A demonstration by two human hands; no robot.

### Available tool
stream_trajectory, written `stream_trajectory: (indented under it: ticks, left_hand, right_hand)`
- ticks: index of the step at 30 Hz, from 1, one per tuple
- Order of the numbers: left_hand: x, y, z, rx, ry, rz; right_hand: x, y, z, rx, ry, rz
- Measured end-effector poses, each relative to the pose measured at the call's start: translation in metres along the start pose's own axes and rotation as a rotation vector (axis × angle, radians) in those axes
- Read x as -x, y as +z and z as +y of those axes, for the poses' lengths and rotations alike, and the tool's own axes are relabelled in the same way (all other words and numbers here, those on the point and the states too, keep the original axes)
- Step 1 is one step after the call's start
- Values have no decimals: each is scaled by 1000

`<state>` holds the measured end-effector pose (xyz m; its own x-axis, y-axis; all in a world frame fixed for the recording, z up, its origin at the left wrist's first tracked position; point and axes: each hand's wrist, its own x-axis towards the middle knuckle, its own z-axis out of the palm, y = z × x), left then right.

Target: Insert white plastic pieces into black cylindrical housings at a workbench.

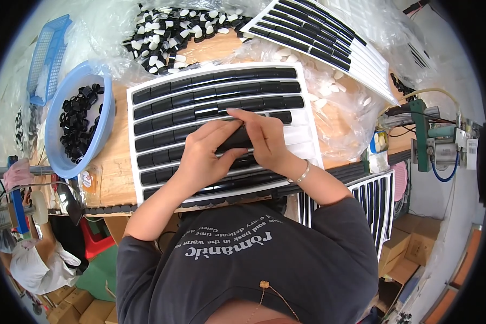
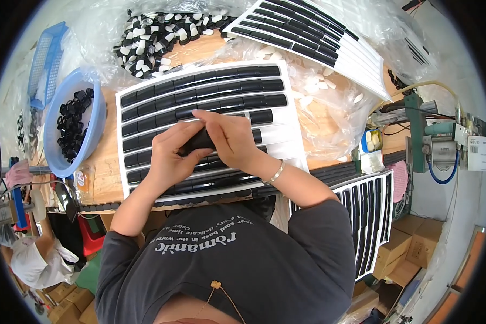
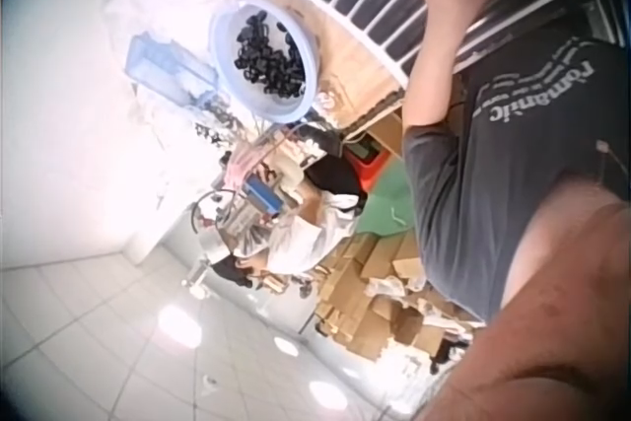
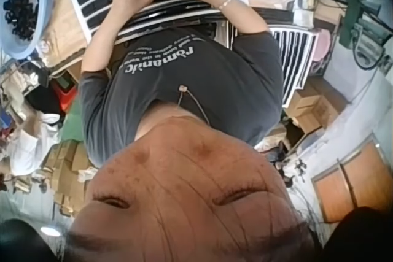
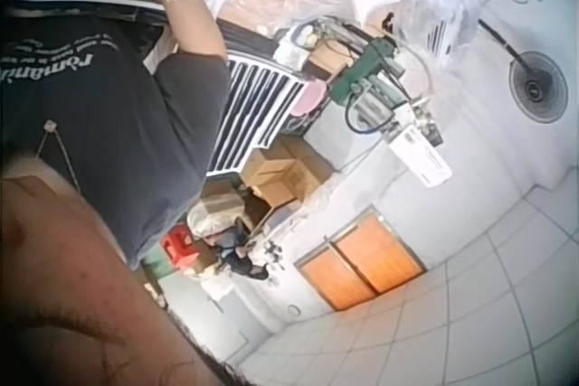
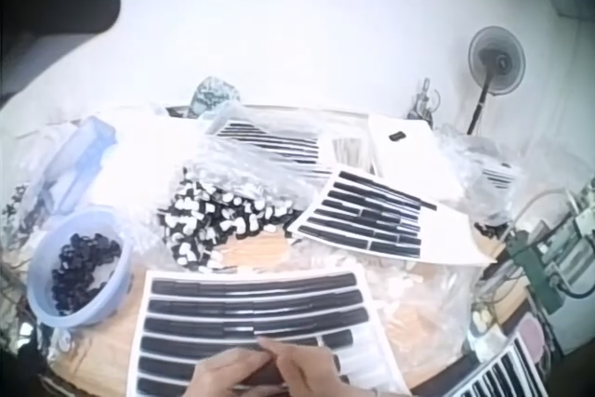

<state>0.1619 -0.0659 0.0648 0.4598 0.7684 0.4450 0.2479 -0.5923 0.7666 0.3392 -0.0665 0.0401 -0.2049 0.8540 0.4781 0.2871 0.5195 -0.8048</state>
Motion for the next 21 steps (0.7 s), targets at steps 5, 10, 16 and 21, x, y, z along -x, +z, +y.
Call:
stream_trajectory:
  ticks: [5,10,16,21]
  left_hand:
    - [2,8,1,64,8,-18]
    - [8,14,-1,117,-6,-41]
    - [7,16,2,114,26,44]
    - [10,16,7,76,-2,33]
  right_hand:
    - [-14,1,-10,-760,464,-50]
    - [-11,9,-11,-824,555,-160]
    - [-13,7,-12,-745,428,-124]
    - [-5,2,-5,-662,363,-182]
